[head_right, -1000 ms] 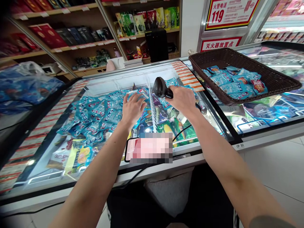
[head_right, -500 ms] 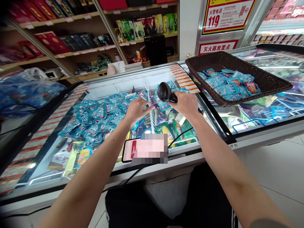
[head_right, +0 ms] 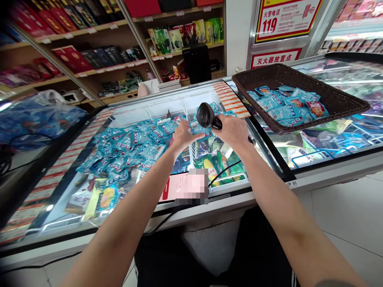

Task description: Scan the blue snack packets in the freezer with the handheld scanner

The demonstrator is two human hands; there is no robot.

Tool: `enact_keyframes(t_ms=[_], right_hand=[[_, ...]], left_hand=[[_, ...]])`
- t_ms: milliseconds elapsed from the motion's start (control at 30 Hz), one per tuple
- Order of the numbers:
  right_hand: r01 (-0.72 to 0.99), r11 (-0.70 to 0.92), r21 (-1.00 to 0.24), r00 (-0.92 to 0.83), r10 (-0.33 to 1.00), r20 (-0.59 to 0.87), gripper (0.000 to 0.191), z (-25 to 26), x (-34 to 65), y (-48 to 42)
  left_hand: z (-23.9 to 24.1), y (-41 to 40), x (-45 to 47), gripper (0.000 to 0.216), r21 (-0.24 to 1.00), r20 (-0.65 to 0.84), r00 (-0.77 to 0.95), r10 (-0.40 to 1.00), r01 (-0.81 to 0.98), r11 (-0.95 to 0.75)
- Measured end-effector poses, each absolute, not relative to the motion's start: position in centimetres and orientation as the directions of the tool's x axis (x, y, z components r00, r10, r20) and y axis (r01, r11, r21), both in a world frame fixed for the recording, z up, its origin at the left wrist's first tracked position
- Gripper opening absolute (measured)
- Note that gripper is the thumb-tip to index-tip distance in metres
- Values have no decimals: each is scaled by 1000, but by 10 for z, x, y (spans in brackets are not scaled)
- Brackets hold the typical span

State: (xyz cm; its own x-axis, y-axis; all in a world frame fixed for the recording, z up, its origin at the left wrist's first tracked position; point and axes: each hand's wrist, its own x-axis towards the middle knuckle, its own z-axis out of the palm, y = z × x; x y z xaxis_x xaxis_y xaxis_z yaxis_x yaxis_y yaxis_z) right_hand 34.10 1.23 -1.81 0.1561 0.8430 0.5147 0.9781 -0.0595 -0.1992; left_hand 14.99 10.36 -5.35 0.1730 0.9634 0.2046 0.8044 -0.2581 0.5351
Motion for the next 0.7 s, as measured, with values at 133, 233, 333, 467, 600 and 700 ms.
enact_keyframes(t_ms=[133, 233, 333, 467, 600, 700], right_hand=[[981, -37, -190, 131, 850, 510, 42, -18, 339, 11], [984, -29, -177, 115, 857, 501, 40, -19, 337, 12], [986, -26, -164, 106, 858, 502, 38, -20, 335, 13], [990, -23, -141, 93, 855, 510, 37, -21, 333, 13], [992, 23, -126, 46, 854, 518, 37, -23, 329, 13], [991, 63, -118, 7, 857, 516, 38, -24, 325, 12]], left_hand=[[-55, 111, 121, 86, 719, 262, 228, 938, 602, -347], [-55, 112, 101, 75, 790, 308, 240, 921, 474, -388], [-53, 111, 90, 69, 769, 385, 220, 896, 462, -443], [-48, 110, 82, 65, 698, 479, 204, 854, 502, -511], [-41, 111, 76, 41, 687, 520, 95, 849, 543, -482], [-40, 110, 72, 26, 671, 530, 65, 846, 578, -465]])
